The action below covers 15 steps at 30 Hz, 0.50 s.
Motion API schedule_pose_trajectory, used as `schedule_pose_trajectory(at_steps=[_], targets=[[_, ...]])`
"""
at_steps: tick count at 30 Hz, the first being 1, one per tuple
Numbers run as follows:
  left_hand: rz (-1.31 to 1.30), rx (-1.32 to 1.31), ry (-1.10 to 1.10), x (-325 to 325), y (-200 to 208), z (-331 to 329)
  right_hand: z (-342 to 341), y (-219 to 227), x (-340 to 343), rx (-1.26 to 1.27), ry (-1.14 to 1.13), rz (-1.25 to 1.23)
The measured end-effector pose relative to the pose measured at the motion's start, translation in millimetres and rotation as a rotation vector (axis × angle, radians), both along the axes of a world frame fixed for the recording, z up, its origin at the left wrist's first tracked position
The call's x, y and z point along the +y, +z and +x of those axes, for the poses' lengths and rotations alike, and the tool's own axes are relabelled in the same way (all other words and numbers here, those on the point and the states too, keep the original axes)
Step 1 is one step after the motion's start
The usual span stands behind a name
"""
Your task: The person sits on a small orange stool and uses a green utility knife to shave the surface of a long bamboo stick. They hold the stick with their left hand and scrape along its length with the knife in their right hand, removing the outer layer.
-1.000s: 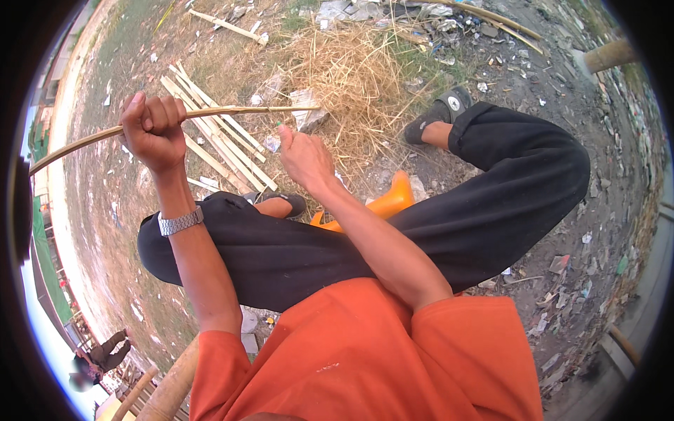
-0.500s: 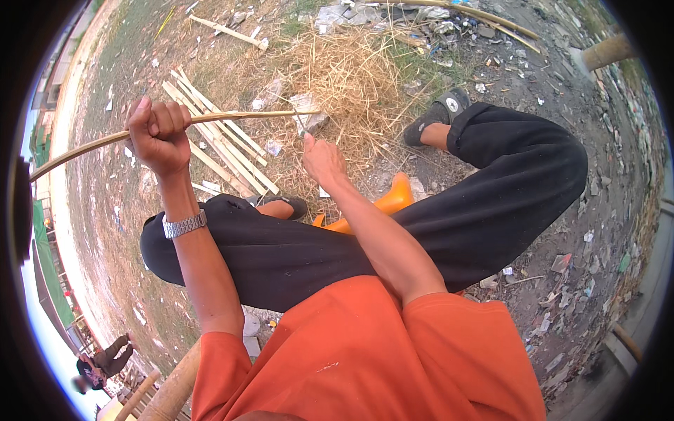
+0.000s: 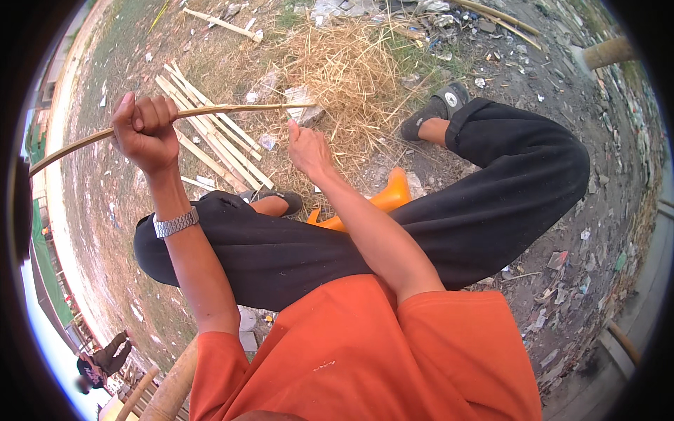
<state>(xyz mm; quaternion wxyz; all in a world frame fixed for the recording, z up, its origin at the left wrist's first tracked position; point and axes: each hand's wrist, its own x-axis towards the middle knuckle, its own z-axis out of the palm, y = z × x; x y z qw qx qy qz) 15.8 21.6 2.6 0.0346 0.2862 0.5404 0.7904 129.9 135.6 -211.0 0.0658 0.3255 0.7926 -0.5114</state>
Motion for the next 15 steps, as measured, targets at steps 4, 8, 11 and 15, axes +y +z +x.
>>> schedule_pose_trajectory(at_steps=[4,8,11,15], targets=[[0.003,0.001,-0.041,1,0,1,-4,-25,6,-0.108,-0.037,0.010],[-0.016,0.004,-0.040,6,0,5,-10,-51,18,-0.194,-0.044,0.044],[-0.019,-0.015,-0.018,6,2,7,-7,-67,26,-0.223,-0.059,0.057],[0.017,-0.021,-0.019,-3,-2,-2,3,-56,20,-0.066,-0.061,0.003]])
